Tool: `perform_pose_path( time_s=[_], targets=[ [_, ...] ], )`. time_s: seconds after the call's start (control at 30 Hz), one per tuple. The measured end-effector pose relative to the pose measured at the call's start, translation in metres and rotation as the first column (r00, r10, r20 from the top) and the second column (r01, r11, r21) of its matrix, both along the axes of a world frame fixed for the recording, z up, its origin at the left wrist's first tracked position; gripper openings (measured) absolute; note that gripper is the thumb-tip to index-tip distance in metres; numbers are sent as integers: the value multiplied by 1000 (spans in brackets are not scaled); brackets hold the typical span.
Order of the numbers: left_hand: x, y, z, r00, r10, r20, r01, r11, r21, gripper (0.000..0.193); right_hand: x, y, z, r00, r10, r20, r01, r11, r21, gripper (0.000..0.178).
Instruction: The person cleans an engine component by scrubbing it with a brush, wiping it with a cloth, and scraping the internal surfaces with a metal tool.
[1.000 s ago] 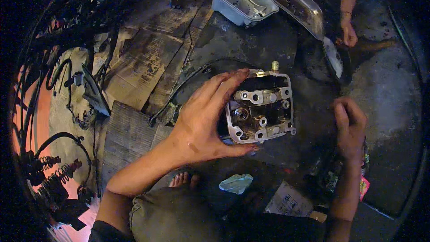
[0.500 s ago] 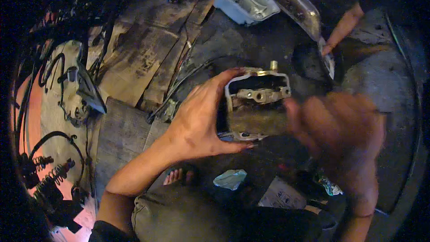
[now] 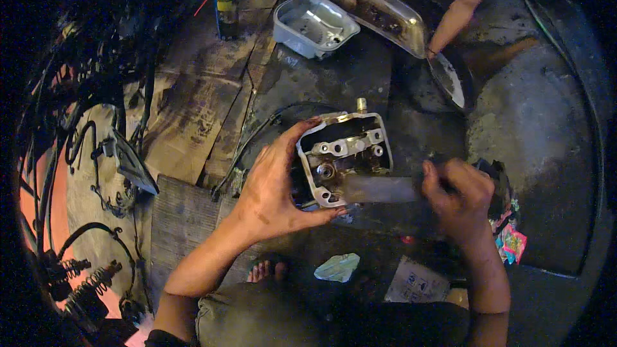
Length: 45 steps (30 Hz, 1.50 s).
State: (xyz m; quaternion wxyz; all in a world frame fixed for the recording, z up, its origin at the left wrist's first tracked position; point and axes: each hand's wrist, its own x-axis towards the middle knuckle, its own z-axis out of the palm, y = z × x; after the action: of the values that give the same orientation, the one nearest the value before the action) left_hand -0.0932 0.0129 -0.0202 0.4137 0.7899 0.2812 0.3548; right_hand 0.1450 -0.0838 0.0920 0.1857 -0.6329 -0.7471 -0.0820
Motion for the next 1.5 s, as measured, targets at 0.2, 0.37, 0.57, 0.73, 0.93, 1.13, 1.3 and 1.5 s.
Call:
perform_pose_path(
  time_s=[0.2, 0.37, 0.57, 0.73, 0.93, 1.13, 1.3, 1.5],
  targets=[
    [4, -3, 2, 1000, -4, 31, 7, 994, -106, 108, 44, -34, -31, 617, -699, -362, 517, 707, -482, 30],
    [2, -2, 8, 998, -45, 45, 50, 994, -100, 114, 59, -53, -45, 818, -509, -267, 321, 790, -522, 62],
    [1, -3, 3, 1000, 14, 2, -14, 1000, -23, 112, 73, 38, -19, 950, -247, -192, 210, 958, -194, 46],
    [0, -3, 5, 999, -16, 28, 18, 997, -79, 113, 70, 163, 9, 947, -291, 138, 316, 923, -220, 37],
    [-1, -4, 6, 1000, -15, 6, 15, 999, -38, 128, 71, 221, -20, 909, -323, 265, 394, 873, -288, 28],
    [-8, -8, -20, 998, -52, -45, 48, 996, -79, 132, 124, 202, 6, 964, -242, -108, 141, 814, -564, 42],
    [-16, -4, -11, 998, -2, -61, 10, 992, 126, 125, 112, 114, 45, 708, -357, -609, -160, 759, -631, 50],
    [-24, -4, -11, 994, -27, -107, 54, 963, 264, 123, 73, 18, 37, 361, -418, -833, -319, 784, -532, 51]
  ],
)
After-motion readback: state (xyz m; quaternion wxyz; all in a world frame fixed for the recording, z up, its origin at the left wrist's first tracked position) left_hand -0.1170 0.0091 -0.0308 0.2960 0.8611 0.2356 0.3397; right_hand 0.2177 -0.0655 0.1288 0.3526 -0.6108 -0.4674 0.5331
